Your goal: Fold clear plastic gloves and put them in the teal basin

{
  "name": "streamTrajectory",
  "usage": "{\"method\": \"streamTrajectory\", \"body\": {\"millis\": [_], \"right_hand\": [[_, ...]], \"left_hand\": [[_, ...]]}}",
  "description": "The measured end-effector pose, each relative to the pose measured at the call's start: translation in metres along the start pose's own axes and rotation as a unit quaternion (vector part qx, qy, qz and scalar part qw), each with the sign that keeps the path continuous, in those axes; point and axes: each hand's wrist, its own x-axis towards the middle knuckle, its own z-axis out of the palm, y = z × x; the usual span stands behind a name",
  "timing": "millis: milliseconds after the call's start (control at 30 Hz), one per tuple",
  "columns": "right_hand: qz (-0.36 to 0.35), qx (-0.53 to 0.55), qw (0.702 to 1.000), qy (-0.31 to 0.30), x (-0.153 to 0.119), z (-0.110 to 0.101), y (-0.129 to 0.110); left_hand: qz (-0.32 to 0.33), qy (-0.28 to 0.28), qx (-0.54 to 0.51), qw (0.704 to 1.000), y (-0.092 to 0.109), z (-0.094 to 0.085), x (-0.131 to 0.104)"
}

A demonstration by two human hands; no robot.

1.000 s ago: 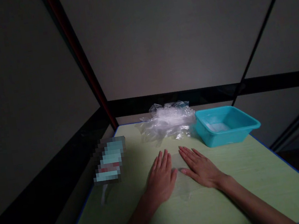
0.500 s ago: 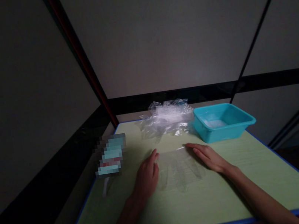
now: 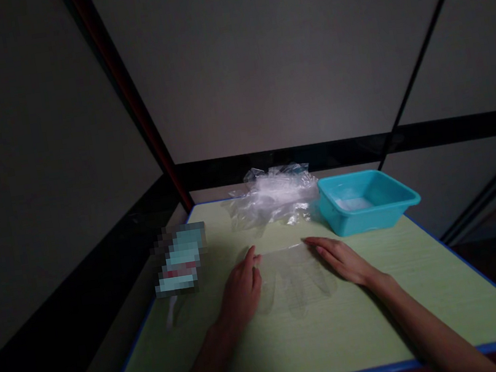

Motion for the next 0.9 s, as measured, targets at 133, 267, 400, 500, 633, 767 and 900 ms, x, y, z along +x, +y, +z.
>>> {"method": "streamTrajectory", "body": {"millis": [133, 267, 400, 500, 633, 767, 900], "right_hand": [[0.002, 0.003, 1.000, 0.002, 0.001, 0.000, 0.000], [-0.004, 0.006, 1.000, 0.002, 0.001, -0.001, -0.001], [-0.010, 0.003, 1.000, 0.007, 0.001, -0.001, -0.002], [-0.011, -0.001, 1.000, 0.008, 0.001, -0.001, -0.002], [-0.024, -0.001, 1.000, 0.016, 0.002, -0.002, -0.002], [-0.021, -0.005, 1.000, 0.015, 0.002, -0.002, -0.003], [-0.026, -0.010, 0.999, 0.017, 0.002, -0.003, -0.005]], "left_hand": [[-0.003, 0.011, -0.015, 1.000, -0.002, 0.001, 0.004], [-0.005, 0.018, -0.042, 0.999, -0.008, 0.001, 0.011], [0.003, 0.020, -0.062, 0.998, -0.016, 0.002, 0.020], [0.016, 0.008, -0.066, 0.998, -0.021, 0.002, 0.027], [0.035, -0.009, -0.067, 0.997, -0.027, 0.002, 0.038], [0.039, -0.023, -0.083, 0.995, -0.031, 0.004, 0.048], [0.026, -0.011, -0.116, 0.993, -0.033, 0.003, 0.051]]}}
